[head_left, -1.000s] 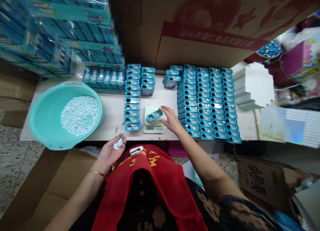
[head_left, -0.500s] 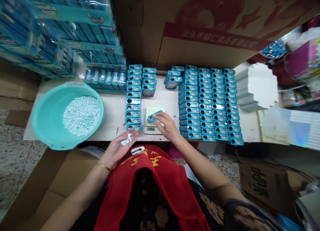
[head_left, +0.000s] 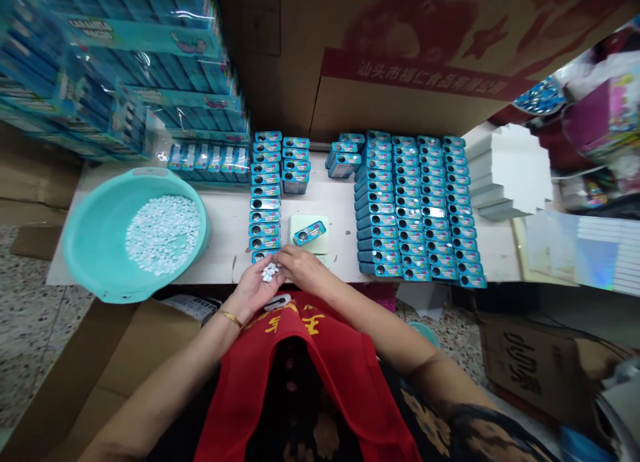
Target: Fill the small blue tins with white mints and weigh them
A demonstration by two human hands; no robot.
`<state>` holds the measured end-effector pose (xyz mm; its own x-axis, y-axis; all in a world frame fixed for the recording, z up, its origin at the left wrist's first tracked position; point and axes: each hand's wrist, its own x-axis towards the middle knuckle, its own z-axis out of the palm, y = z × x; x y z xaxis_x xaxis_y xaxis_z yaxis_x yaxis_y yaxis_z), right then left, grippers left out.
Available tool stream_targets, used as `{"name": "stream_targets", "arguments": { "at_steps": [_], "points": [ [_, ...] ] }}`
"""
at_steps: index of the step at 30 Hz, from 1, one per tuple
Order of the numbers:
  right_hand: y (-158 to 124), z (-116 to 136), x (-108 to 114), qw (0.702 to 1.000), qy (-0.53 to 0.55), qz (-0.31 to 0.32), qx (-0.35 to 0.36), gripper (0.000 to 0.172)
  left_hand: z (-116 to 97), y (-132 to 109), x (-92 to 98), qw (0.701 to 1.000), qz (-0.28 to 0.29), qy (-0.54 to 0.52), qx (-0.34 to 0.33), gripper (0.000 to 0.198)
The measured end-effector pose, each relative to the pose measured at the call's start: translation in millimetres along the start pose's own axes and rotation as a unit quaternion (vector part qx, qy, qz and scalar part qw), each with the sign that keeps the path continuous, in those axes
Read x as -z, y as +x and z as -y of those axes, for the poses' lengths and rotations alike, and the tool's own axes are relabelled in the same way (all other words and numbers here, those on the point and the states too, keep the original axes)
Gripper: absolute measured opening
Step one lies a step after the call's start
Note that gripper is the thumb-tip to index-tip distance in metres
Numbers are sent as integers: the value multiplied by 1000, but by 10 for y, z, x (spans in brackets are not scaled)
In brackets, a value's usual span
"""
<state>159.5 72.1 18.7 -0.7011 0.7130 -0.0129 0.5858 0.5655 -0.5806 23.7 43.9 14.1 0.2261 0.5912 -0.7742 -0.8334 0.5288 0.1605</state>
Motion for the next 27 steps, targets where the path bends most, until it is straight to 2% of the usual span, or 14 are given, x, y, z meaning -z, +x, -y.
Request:
{"name": "stream_targets", "arguments": {
  "at_steps": [4, 7, 10, 13, 15, 18, 21, 27],
  "points": [
    [8, -169, 55, 995, 68, -69, -17, 21, -13, 78, -116, 1000, 13, 4, -20, 20],
    [14, -323, 177, 991, 53, -103, -65, 21, -52, 112, -157, 999, 30, 26, -17, 20],
    [37, -446, 282, 990, 12, -68, -123, 23, -90, 117, -114, 999, 30, 39, -14, 22],
    [62, -524, 289, 989, 15, -47, -138, 26, -106, 92, -31, 999, 20, 30, -13, 22],
    [64, -557, 258, 988, 41, -68, -130, 26, -110, 57, 12, 1000, 11, 19, -13, 22],
    [29, -590, 240, 979, 97, -132, -118, 21, -129, -15, 64, 1000, -5, 2, -12, 22],
    [-48, -615, 299, 949, 174, -227, -136, 14, -179, -89, 154, 999, -26, -10, -20, 20],
    [-230, -670, 457, 854, 304, -369, -207, 11, -282, -161, 438, 995, -80, -31, -48, 19]
  ]
}}
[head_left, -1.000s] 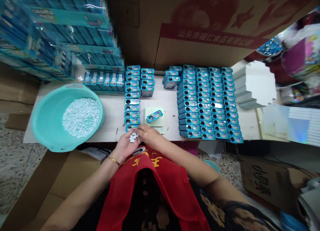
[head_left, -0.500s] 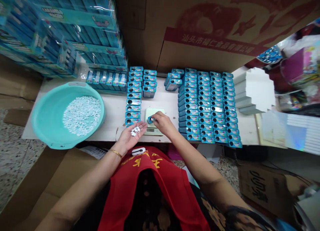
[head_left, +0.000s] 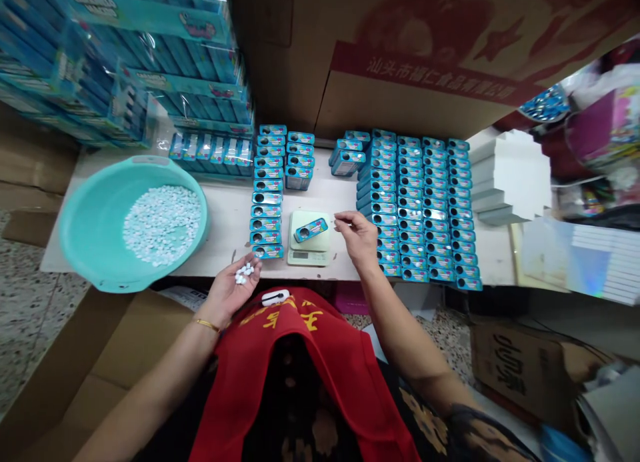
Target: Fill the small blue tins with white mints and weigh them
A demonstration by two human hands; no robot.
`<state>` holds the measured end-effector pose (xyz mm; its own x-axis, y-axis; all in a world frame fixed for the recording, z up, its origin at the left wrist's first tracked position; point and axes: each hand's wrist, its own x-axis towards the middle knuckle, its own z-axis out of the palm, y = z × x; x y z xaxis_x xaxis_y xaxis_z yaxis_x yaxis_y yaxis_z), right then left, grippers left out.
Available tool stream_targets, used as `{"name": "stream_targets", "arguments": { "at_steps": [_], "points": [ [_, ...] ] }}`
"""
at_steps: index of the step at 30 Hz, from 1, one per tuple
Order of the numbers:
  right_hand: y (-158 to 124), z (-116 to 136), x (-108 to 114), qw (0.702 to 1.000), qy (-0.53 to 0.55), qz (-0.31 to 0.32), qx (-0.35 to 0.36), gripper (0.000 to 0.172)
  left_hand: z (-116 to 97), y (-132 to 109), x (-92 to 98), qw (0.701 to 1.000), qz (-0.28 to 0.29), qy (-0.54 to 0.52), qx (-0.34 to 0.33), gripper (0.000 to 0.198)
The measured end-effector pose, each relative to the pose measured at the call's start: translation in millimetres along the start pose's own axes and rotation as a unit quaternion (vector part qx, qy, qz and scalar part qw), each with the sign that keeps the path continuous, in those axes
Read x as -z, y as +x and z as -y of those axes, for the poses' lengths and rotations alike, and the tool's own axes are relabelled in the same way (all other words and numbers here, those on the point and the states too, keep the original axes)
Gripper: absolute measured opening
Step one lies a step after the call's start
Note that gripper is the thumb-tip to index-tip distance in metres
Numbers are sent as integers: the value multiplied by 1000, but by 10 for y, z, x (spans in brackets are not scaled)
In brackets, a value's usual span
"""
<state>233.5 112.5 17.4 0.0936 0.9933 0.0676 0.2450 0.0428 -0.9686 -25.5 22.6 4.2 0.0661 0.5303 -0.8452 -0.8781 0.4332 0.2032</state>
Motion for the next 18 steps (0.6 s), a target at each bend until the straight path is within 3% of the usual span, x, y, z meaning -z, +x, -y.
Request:
{"name": "stream_targets", "arguments": {
  "at_steps": [6, 11, 18],
  "points": [
    [-44, -28, 37, 998, 47, -33, -26, 12, 20, -8, 35, 1000, -4, -13, -1, 20],
    [-107, -62, -140, 999, 34, 25, -32, 13, 58, -32, -9, 1000, -1, -7, 5, 20],
    [-72, -144, -350, 995, -46, 89, 10, 12, 57, -62, 12, 1000, -1, 3, 1, 19]
  ]
}}
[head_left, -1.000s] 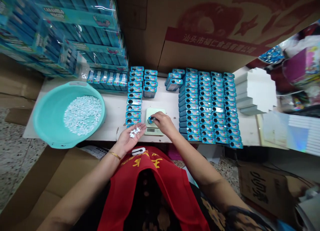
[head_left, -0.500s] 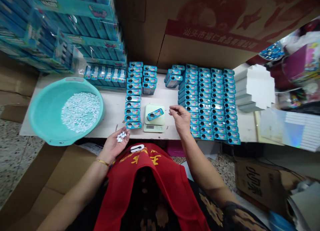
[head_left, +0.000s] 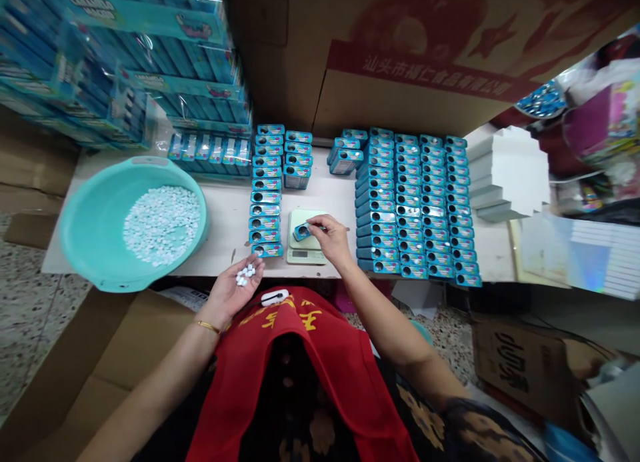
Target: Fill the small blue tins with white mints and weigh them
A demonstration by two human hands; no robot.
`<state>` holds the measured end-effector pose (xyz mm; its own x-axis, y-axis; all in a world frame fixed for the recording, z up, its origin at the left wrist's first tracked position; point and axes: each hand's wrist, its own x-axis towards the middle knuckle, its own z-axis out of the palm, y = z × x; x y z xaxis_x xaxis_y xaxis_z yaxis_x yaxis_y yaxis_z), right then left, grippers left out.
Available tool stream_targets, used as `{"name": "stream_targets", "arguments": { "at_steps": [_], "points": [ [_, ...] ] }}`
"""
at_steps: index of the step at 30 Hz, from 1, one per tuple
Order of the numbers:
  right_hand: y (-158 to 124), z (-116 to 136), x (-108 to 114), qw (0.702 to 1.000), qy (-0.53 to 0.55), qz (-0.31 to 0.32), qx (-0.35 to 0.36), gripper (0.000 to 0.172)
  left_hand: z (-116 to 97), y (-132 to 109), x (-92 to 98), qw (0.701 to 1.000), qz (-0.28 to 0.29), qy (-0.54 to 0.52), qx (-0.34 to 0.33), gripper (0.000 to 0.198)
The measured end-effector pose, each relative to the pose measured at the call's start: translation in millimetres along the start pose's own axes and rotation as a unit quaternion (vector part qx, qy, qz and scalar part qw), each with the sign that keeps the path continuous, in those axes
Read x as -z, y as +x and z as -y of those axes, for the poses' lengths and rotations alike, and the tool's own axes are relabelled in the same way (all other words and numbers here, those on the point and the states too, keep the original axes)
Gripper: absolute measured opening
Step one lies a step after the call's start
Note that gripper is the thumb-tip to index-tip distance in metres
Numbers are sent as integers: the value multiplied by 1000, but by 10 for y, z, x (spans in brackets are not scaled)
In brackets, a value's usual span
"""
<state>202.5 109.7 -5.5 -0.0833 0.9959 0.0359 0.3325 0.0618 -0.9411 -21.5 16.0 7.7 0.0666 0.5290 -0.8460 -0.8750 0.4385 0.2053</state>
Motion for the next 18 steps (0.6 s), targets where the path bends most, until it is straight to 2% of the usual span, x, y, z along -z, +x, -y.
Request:
{"name": "stream_targets", "arguments": {
  "at_steps": [4, 6, 7, 9, 11, 12, 14, 16, 18],
  "points": [
    [-51, 60, -8, 998, -54, 2, 29, 14, 18, -20, -39, 999, 24, 13, 19, 20],
    [-172, 190, -95, 991, -86, 57, 89, 15, 49, -15, -94, 998, 54, 20, 38, 21],
    [-251, 272, -167, 980, -107, 106, 132, 16, 68, -10, -125, 997, 68, 22, 43, 21],
    [-417, 435, -341, 938, -175, 212, 212, 20, 106, -1, -178, 995, 81, 20, 47, 22],
    [-549, 549, -501, 891, -271, 272, 244, 22, 138, -1, -196, 996, 78, 10, 53, 24],
    [-593, 577, -559, 870, -307, 293, 251, 22, 151, -6, -189, 995, 74, 5, 61, 25],
    [-639, 578, -620, 846, -338, 326, 253, 21, 172, -24, -150, 995, 67, 1, 77, 26],
    [-652, 531, -629, 844, -327, 349, 242, 18, 190, -43, -98, 994, 59, 12, 87, 24],
    [-660, 478, -625, 861, -296, 352, 217, 16, 206, -52, -57, 995, 48, 29, 80, 23]
  ]
}}
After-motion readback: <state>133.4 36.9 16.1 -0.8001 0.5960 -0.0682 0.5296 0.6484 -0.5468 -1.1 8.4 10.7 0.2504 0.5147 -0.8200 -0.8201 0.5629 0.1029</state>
